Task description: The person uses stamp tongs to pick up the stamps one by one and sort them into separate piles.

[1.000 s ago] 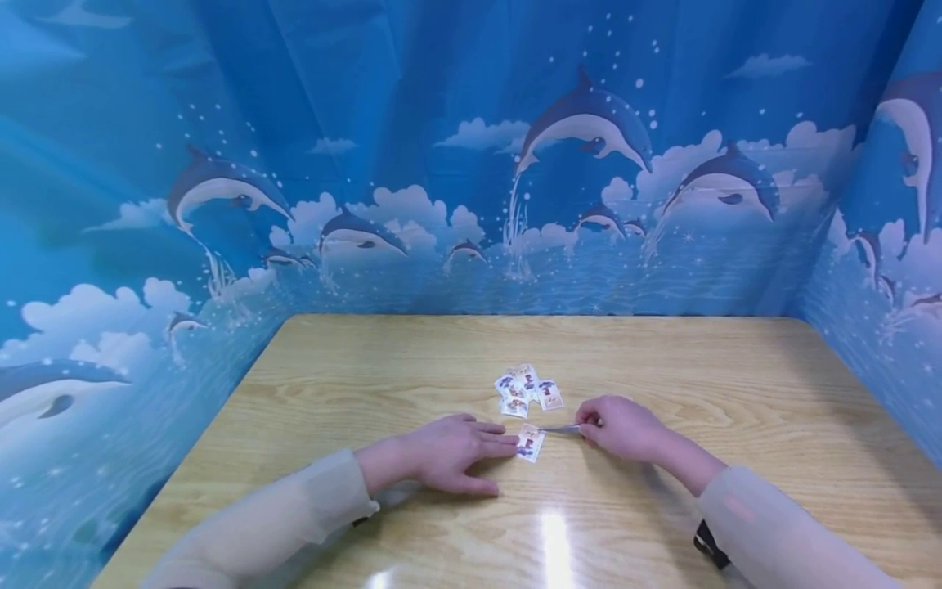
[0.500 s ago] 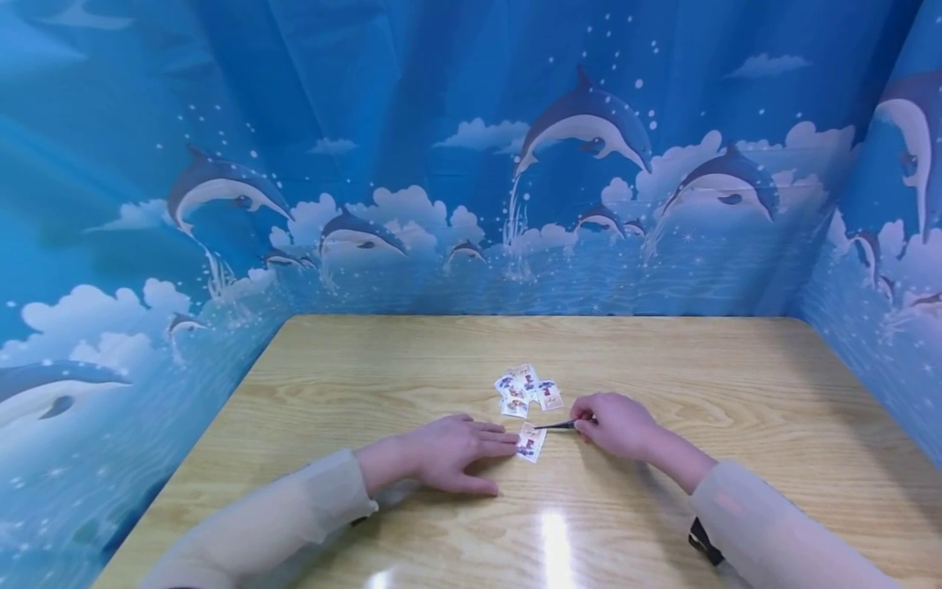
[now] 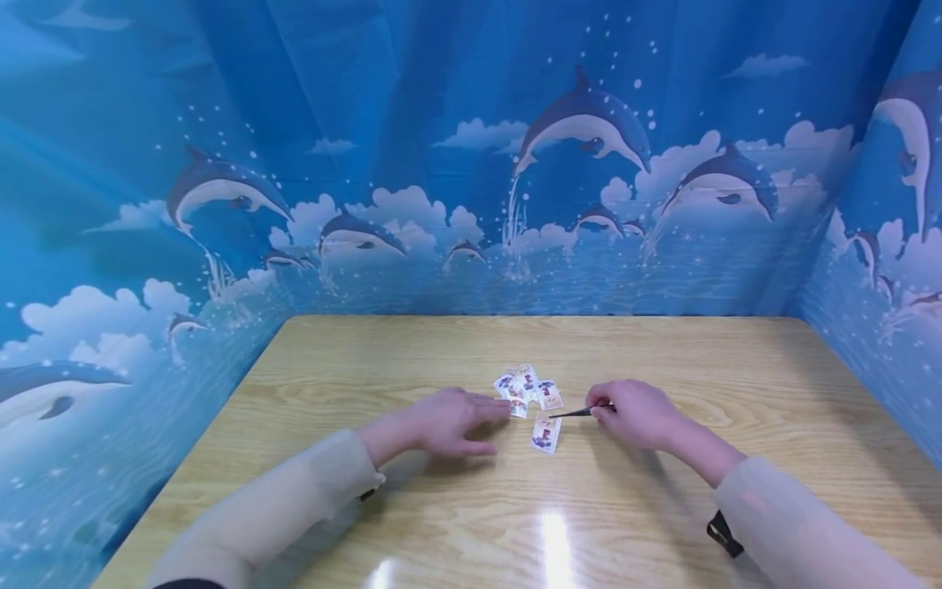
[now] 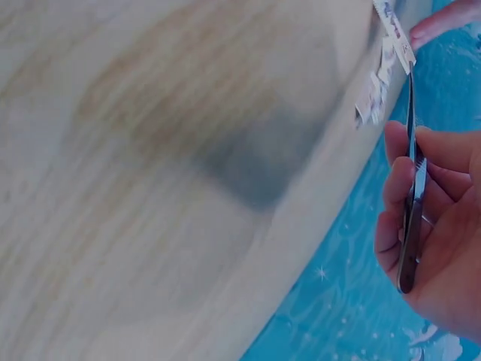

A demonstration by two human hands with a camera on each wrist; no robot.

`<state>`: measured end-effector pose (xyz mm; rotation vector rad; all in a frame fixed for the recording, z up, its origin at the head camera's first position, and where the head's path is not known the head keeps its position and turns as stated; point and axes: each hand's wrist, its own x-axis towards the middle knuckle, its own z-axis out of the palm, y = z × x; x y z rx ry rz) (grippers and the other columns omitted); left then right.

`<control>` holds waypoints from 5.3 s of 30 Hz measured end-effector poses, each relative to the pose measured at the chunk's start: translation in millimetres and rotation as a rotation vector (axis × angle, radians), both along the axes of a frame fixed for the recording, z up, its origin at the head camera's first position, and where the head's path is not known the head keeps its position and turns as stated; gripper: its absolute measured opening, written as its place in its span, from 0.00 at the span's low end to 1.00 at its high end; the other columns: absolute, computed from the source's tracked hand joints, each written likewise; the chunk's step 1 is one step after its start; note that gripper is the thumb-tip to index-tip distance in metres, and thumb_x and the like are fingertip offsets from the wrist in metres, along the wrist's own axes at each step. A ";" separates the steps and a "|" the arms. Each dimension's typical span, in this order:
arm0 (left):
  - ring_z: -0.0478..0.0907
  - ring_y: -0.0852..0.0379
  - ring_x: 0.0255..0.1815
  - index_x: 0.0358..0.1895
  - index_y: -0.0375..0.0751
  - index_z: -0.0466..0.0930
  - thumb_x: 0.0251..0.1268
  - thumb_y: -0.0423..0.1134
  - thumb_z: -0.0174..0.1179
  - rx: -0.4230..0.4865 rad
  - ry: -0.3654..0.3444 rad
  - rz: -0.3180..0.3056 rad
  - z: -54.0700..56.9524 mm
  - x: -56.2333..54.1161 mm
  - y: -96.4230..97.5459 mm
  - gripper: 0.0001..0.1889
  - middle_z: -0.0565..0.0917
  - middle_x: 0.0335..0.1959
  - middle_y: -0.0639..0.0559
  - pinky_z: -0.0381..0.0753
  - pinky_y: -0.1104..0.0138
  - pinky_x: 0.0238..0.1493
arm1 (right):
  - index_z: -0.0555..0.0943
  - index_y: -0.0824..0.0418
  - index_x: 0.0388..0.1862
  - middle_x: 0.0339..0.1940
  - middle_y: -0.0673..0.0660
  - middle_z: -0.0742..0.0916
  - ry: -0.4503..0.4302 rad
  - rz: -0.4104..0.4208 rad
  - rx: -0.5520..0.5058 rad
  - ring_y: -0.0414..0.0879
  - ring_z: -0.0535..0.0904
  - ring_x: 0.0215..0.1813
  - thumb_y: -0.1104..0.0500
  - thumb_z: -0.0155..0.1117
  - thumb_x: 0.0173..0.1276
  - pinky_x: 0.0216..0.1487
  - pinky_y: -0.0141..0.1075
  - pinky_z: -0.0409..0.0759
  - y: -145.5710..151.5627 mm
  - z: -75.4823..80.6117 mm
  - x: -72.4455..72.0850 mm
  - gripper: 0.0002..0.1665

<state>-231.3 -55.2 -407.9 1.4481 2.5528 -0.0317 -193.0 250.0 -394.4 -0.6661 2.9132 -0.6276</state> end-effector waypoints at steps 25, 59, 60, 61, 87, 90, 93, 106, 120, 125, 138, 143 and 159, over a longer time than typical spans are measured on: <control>0.58 0.53 0.73 0.76 0.52 0.58 0.70 0.66 0.45 -0.048 0.011 0.070 -13.6 -7.0 1.3 0.37 0.59 0.75 0.59 0.62 0.54 0.69 | 0.83 0.62 0.37 0.25 0.47 0.83 0.077 -0.091 0.087 0.39 0.69 0.21 0.66 0.60 0.67 0.23 0.36 0.67 51.3 5.2 -14.4 0.05; 0.58 0.55 0.73 0.76 0.53 0.58 0.70 0.66 0.46 -0.062 0.021 0.073 -14.9 -6.8 2.2 0.37 0.58 0.75 0.59 0.62 0.55 0.69 | 0.84 0.66 0.44 0.39 0.63 0.87 0.098 -0.131 0.131 0.65 0.81 0.45 0.63 0.60 0.69 0.49 0.65 0.68 89.9 -10.0 -72.7 0.10; 0.58 0.55 0.73 0.76 0.53 0.57 0.70 0.66 0.46 -0.064 0.020 0.074 -14.8 -6.7 2.4 0.37 0.58 0.75 0.59 0.62 0.55 0.69 | 0.84 0.66 0.44 0.40 0.64 0.87 0.094 -0.130 0.130 0.66 0.80 0.46 0.63 0.60 0.70 0.49 0.65 0.68 91.3 -10.0 -73.4 0.10; 0.58 0.54 0.73 0.76 0.53 0.57 0.70 0.66 0.46 -0.065 0.019 0.076 -14.5 -6.7 2.5 0.37 0.58 0.75 0.59 0.62 0.54 0.69 | 0.84 0.67 0.44 0.41 0.65 0.87 0.091 -0.129 0.128 0.67 0.80 0.47 0.63 0.59 0.69 0.49 0.65 0.68 92.5 -10.2 -74.3 0.10; 0.59 0.55 0.73 0.75 0.52 0.58 0.70 0.66 0.45 -0.064 0.031 0.058 -14.9 -7.0 2.2 0.37 0.59 0.75 0.59 0.64 0.57 0.68 | 0.84 0.68 0.47 0.46 0.67 0.86 0.064 -0.120 0.144 0.71 0.76 0.53 0.63 0.61 0.69 0.59 0.75 0.47 94.3 -12.7 -92.3 0.12; 0.59 0.54 0.73 0.75 0.52 0.59 0.70 0.66 0.45 -0.059 0.022 0.065 -14.6 -7.3 2.3 0.36 0.60 0.75 0.59 0.63 0.57 0.68 | 0.83 0.69 0.49 0.48 0.69 0.85 0.068 -0.126 0.128 0.72 0.75 0.54 0.63 0.60 0.70 0.59 0.75 0.47 98.0 -9.4 -89.6 0.14; 0.59 0.54 0.72 0.75 0.53 0.59 0.70 0.66 0.45 -0.054 0.012 0.070 -14.8 -7.2 2.6 0.36 0.60 0.75 0.59 0.63 0.57 0.68 | 0.81 0.71 0.51 0.49 0.71 0.83 0.078 -0.139 0.116 0.71 0.76 0.52 0.63 0.59 0.71 0.57 0.69 0.60 101.2 -3.2 -83.1 0.15; 0.60 0.53 0.72 0.75 0.53 0.59 0.70 0.65 0.46 0.031 -0.054 0.101 -10.6 -12.7 2.9 0.36 0.60 0.75 0.56 0.60 0.58 0.70 | 0.82 0.71 0.48 0.40 0.61 0.86 0.115 -0.049 0.020 0.51 0.82 0.38 0.63 0.62 0.69 0.36 0.47 0.81 80.5 14.2 -40.9 0.13; 0.50 0.52 0.76 0.77 0.52 0.55 0.70 0.66 0.44 -0.020 -0.019 0.025 -12.8 -14.5 27.9 0.37 0.53 0.77 0.55 0.55 0.54 0.72 | 0.85 0.64 0.45 0.39 0.55 0.87 0.093 0.004 -0.012 0.46 0.81 0.37 0.63 0.64 0.67 0.35 0.43 0.78 41.5 -3.7 -29.6 0.10; 0.51 0.53 0.76 0.76 0.51 0.56 0.70 0.66 0.44 -0.044 -0.017 0.029 -16.0 -15.4 30.0 0.37 0.54 0.77 0.56 0.57 0.54 0.71 | 0.85 0.65 0.46 0.39 0.55 0.86 0.035 -0.017 -0.006 0.43 0.79 0.36 0.63 0.63 0.68 0.34 0.41 0.77 36.2 -13.7 -25.7 0.11; 0.52 0.54 0.76 0.76 0.52 0.57 0.70 0.66 0.45 -0.068 -0.010 0.038 -15.6 -17.3 33.7 0.37 0.55 0.77 0.57 0.59 0.56 0.70 | 0.82 0.66 0.44 0.31 0.50 0.82 -0.096 -0.017 -0.040 0.40 0.72 0.21 0.62 0.60 0.70 0.25 0.36 0.71 27.6 -23.6 -29.7 0.09; 0.52 0.54 0.75 0.76 0.52 0.57 0.70 0.67 0.45 -0.074 -0.003 0.033 -15.7 -17.6 33.5 0.37 0.55 0.77 0.57 0.59 0.58 0.70 | 0.81 0.66 0.44 0.31 0.49 0.82 -0.130 -0.013 -0.053 0.41 0.71 0.18 0.63 0.58 0.72 0.23 0.36 0.69 22.9 -21.9 -30.7 0.09; 0.51 0.54 0.76 0.76 0.53 0.57 0.70 0.66 0.44 -0.062 -0.015 0.037 -15.7 -16.5 30.7 0.37 0.55 0.77 0.57 0.59 0.56 0.70 | 0.83 0.60 0.37 0.30 0.47 0.83 -0.018 -0.012 0.005 0.39 0.71 0.26 0.64 0.60 0.69 0.28 0.36 0.70 21.3 -19.9 -31.9 0.05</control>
